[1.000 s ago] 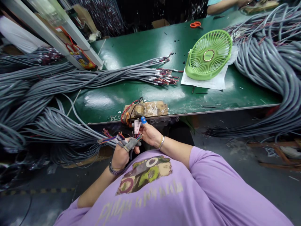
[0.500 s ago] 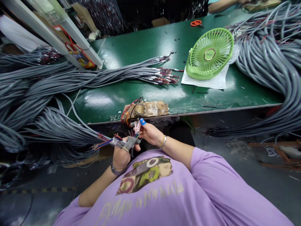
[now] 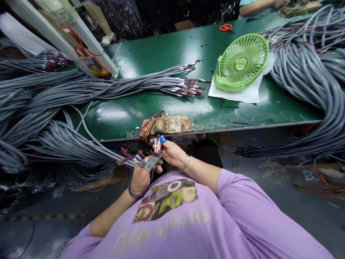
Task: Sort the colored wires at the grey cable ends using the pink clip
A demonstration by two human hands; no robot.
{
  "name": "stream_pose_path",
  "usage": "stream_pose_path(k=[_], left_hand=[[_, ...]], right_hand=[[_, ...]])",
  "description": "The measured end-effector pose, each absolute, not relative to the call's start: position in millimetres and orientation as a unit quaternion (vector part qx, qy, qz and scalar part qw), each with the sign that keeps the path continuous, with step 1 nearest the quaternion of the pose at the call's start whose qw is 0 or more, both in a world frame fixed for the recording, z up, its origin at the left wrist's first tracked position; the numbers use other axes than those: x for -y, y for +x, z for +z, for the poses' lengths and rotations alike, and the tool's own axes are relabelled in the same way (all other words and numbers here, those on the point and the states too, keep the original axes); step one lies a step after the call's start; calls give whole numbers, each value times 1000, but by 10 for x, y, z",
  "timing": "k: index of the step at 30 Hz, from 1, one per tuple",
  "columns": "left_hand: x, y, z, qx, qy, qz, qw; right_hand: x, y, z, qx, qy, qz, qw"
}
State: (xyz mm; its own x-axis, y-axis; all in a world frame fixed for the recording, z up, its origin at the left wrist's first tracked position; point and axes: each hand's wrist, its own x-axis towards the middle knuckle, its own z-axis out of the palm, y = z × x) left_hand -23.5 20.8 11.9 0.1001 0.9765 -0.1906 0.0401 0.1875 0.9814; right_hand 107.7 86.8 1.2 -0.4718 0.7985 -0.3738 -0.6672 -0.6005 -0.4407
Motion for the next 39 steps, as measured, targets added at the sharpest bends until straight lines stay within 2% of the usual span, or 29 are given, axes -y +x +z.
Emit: stream_pose_path(k=[12,20,28,32,39], left_hand=[[-152,-276,160,-516,498,425,553],[-50,-311,184,-547,552,379,503],[-140,-303,203,-522,619,316,495],[-186,-315,208,-530,600,281,529],[-172,-337,138,-533,499,372,574]], right_hand=[[-817,1141,-9,116,-264,866,408],[-835,1425,-126,285,-245,892,250],[-822,1387,10,402,-304,820,270],[-800,1338,68,433,-310,801,274],[-778,1379,28,384,-269,836,287]])
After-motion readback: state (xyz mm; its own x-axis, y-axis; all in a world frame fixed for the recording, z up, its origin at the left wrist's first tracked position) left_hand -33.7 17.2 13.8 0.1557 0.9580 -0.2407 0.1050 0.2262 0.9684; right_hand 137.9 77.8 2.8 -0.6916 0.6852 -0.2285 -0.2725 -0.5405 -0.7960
